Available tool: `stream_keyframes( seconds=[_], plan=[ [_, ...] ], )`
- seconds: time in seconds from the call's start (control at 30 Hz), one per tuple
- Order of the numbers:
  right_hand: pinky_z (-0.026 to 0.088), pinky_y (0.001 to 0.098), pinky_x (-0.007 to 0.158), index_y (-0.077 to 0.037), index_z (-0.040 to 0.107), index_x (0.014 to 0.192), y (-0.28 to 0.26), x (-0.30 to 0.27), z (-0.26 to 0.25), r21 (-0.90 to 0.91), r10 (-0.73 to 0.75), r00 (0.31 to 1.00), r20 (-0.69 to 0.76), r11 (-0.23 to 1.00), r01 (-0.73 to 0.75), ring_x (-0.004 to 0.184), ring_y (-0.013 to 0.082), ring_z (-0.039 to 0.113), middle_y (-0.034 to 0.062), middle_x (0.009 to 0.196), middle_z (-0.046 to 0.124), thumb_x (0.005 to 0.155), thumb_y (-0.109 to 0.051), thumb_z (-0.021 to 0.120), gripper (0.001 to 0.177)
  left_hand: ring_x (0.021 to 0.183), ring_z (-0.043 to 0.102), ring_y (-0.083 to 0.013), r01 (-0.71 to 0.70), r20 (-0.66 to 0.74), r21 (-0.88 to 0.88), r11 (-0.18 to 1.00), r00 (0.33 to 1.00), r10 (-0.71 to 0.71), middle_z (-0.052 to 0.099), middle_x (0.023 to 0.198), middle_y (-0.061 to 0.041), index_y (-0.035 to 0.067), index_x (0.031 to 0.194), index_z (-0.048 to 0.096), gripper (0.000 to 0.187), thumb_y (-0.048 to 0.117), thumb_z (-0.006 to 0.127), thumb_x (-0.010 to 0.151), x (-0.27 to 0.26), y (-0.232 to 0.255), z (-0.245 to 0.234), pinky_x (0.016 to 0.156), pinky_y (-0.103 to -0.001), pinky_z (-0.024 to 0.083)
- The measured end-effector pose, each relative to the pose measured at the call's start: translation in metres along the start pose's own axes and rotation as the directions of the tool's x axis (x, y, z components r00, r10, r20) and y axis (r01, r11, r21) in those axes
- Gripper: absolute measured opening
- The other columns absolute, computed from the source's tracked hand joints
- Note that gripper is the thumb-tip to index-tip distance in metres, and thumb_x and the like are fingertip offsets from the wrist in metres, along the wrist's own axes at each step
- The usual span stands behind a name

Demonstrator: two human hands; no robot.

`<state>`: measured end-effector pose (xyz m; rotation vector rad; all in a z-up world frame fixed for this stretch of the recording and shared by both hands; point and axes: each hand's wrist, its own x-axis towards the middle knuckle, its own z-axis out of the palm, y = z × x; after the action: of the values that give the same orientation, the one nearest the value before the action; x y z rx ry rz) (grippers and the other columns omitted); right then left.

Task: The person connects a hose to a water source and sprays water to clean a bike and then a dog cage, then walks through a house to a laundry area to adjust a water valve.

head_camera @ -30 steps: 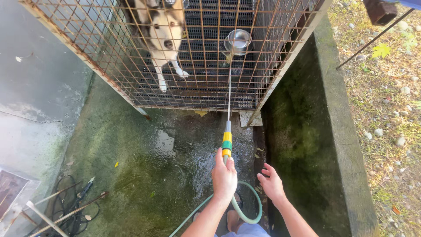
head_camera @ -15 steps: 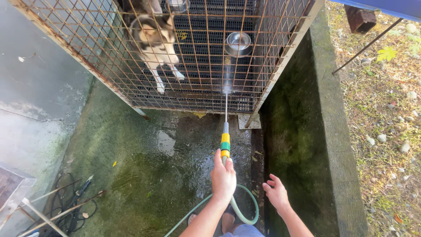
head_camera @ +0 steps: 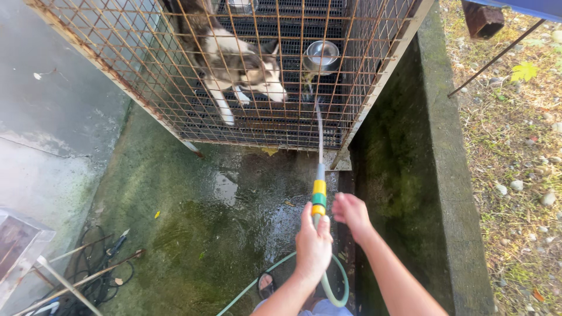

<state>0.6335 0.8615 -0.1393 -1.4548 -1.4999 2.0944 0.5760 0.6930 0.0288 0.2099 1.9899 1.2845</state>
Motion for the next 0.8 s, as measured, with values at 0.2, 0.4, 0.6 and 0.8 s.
stream_keyframes(
  seconds=[0.2, 0.4, 0.6, 0.8],
  plan=[
    [0.054, 0.0456, 0.091, 0.005, 0.059, 0.124, -0.092, 0.010, 0.062, 0.354, 0.135, 0.839, 0.527, 0.863, -0.361, 0.101, 0.0330, 0.065, 0.0201, 0.108, 0.068, 0.106, -0.037, 0.035, 0.051, 0.060, 0.068, -0.0168, -0.018, -0.010, -0.083, 0.996, 1.000, 0.017, 0.067, 0.071, -0.008, 0.014, 0.154, 0.034, 0.058, 0.029, 0.052, 0.101, -0.020, 0.003, -0.018, 0.057, -0.035, 0.056],
    [0.051, 0.0466, 0.100, 0.007, 0.051, 0.131, -0.101, -0.027, 0.098, 0.537, 0.132, 0.825, 0.550, 0.700, -0.470, 0.113, 0.0335, 0.067, 0.0223, 0.124, 0.068, 0.106, -0.023, 0.033, 0.043, 0.059, 0.068, -0.0166, -0.001, -0.022, -0.105, 0.995, 1.000, -0.001, 0.067, 0.071, -0.006, 0.015, 0.154, 0.034, 0.057, 0.024, 0.052, 0.101, -0.021, -0.004, -0.046, 0.057, -0.035, 0.055],
    [0.054, 0.0435, 0.096, 0.003, 0.056, 0.127, -0.058, 0.009, 0.092, 0.530, 0.015, 0.836, 0.549, 0.767, -0.362, 0.107, 0.0279, 0.068, 0.0165, 0.117, 0.069, 0.106, -0.025, 0.053, 0.035, 0.069, 0.074, -0.0314, -0.074, -0.063, 0.086, 0.994, 0.995, 0.080, 0.071, 0.077, -0.016, 0.017, 0.154, 0.036, 0.057, 0.024, 0.054, 0.100, -0.019, -0.021, -0.063, 0.064, -0.044, 0.058],
    [0.054, 0.0471, 0.090, 0.003, 0.056, 0.123, -0.058, 0.017, 0.101, 0.105, 0.258, 0.955, 0.149, 0.956, -0.274, 0.093, 0.0245, 0.063, 0.0105, 0.102, 0.064, 0.104, -0.029, 0.073, 0.040, 0.079, 0.075, -0.0388, -0.056, -0.019, 0.137, 0.989, 0.998, 0.059, 0.073, 0.087, -0.021, 0.018, 0.154, 0.033, 0.057, 0.024, 0.053, 0.101, -0.022, -0.030, -0.069, 0.072, -0.048, 0.059]
  ],
)
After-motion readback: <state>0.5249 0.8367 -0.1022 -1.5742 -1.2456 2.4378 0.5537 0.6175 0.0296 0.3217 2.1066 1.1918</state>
